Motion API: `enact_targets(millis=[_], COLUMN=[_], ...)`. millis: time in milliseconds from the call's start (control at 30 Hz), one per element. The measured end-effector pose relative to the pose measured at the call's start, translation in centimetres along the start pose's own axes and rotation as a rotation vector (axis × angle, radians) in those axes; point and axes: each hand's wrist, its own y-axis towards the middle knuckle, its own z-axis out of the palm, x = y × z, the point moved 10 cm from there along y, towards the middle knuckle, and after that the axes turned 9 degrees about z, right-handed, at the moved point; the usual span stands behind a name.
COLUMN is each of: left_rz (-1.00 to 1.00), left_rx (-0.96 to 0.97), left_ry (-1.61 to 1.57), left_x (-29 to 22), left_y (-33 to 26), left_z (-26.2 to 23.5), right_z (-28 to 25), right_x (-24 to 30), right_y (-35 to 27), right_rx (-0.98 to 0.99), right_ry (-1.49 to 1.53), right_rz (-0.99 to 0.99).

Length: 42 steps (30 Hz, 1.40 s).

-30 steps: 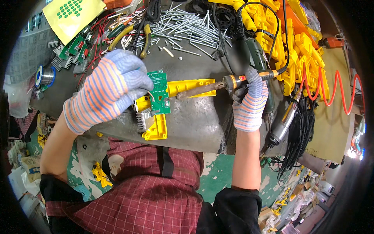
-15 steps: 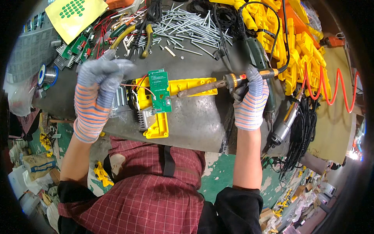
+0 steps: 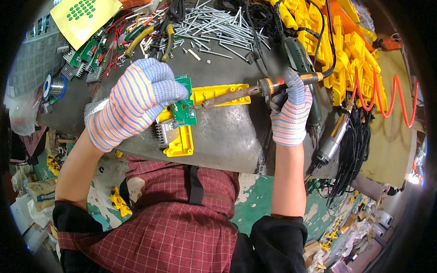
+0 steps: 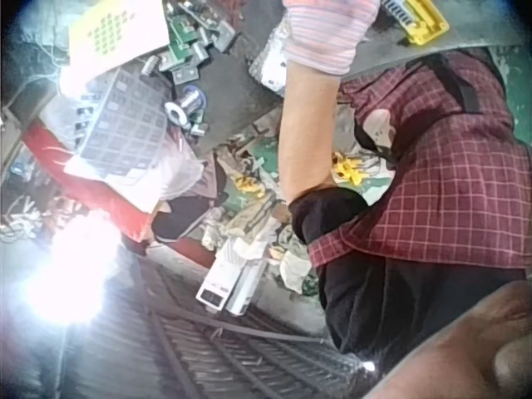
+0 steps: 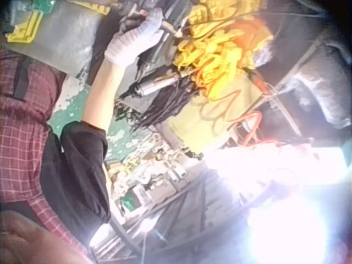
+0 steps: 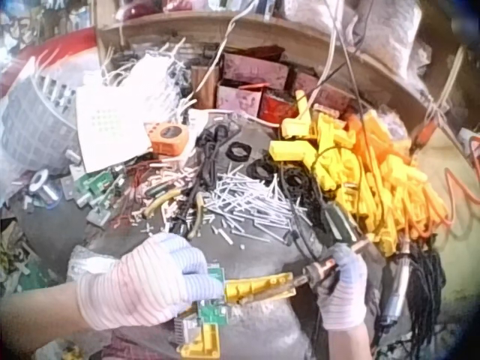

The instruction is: Assembling a yellow handheld electronic device by installing a circuit board, connecting wires, and soldering components within the housing.

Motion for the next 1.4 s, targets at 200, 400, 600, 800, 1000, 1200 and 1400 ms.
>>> enact_targets(millis=[200, 400, 600, 800, 1000, 1200, 1400], left_rz=[0.064, 0.084, 0.048, 0.089, 0.167, 0.184, 0.2], left_rx=[-0.006, 0.046, 0.072, 0.117, 0.043, 0.04, 0.045], left_ry=[0.006, 0.014, 0.005, 0.11, 0.181, 0.154, 0.137], left_x=[0.0, 0.0, 0.1, 0.1, -0.9, -1.2, -1.1], left_y=[0.5, 0.7, 1.0, 1.4, 1.6, 1.7, 1.8], left_z=[-0.1, 0.6, 0.7, 1.5, 1.0, 0.9, 0.9], right_z=[-0.8, -0.8, -1.0, -1.0, -1.1, -0.4, -0.5], right_x=[-0.3, -0.2, -0.2, -0.2, -0.2, 0.2, 0.1], right_y=[0.5, 0.4, 0.8, 0.6, 0.7, -0.1, 0.1], right_rx=[-0.014, -0.035, 0.019, -0.023, -0.006, -0.018, -0.014], right_ry=[-0.01, -0.003, 0.001, 0.023, 0.001, 0.013, 0.027], right_rz=[0.024, -0.007, 0.0, -0.002, 0.016, 0.009, 0.007])
